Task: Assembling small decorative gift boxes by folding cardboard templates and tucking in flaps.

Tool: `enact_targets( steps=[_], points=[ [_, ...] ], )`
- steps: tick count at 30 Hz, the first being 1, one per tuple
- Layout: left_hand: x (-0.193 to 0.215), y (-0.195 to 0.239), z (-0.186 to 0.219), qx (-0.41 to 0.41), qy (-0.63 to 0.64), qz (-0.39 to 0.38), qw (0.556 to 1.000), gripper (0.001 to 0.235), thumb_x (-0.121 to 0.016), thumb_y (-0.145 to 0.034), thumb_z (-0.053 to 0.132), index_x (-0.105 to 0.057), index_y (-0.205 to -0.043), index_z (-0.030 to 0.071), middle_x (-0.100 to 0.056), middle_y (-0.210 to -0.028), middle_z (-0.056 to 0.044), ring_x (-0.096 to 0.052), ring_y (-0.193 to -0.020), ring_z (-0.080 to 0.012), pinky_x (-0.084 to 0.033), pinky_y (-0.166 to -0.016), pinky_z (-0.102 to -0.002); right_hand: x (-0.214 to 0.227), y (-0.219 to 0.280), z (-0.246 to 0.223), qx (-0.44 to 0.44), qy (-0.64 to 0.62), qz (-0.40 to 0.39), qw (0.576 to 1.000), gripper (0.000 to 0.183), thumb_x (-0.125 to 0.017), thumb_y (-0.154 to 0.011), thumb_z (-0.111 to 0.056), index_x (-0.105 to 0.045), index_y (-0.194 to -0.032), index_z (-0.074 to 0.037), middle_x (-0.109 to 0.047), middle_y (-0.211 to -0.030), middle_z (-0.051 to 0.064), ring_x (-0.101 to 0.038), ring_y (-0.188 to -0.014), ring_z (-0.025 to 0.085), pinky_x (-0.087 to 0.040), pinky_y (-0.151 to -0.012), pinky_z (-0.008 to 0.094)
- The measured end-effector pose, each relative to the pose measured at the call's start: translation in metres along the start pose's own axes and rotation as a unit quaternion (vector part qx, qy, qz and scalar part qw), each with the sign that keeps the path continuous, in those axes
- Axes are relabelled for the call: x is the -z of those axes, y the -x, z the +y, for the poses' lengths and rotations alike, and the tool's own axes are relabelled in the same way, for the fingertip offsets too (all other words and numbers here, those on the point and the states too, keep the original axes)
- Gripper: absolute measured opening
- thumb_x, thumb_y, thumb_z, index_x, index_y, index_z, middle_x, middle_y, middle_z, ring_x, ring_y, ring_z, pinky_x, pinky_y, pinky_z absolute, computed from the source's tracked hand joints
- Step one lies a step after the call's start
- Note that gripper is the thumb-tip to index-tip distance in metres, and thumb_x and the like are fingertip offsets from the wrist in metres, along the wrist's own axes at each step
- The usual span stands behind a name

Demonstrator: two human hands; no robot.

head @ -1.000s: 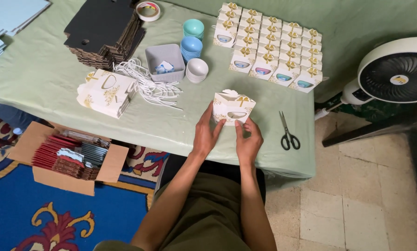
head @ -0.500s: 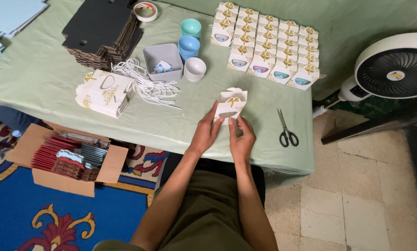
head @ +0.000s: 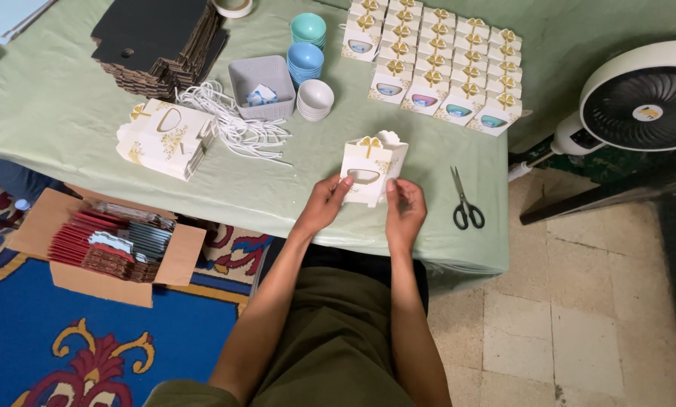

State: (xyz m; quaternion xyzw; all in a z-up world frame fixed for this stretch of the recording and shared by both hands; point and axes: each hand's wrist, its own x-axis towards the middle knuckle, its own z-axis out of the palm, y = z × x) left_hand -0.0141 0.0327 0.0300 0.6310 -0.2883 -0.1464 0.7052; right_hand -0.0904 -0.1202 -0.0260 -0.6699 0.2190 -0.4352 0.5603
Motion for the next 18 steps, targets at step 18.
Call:
enact_targets(
  steps=[18],
  points=[
    [-0.003,0.004,0.049,0.032,0.017,0.03,0.999,0.043,-0.054,-0.11,0.027,-0.051,-0.068,0.016,-0.04,-0.053,0.008,-0.034,-0.05,-0.0048,-0.034,-0.054,-0.021,0.006,0.001,-0.013,-0.089,-0.076,-0.055,0.992,0.015,-0.083,-0.094,-0.021,-0.077,-0.087,-0.008,-0.061,-0.068,-0.006,-0.051,-0.067,-0.001,-0.046,-0.067,0.017]
  ],
)
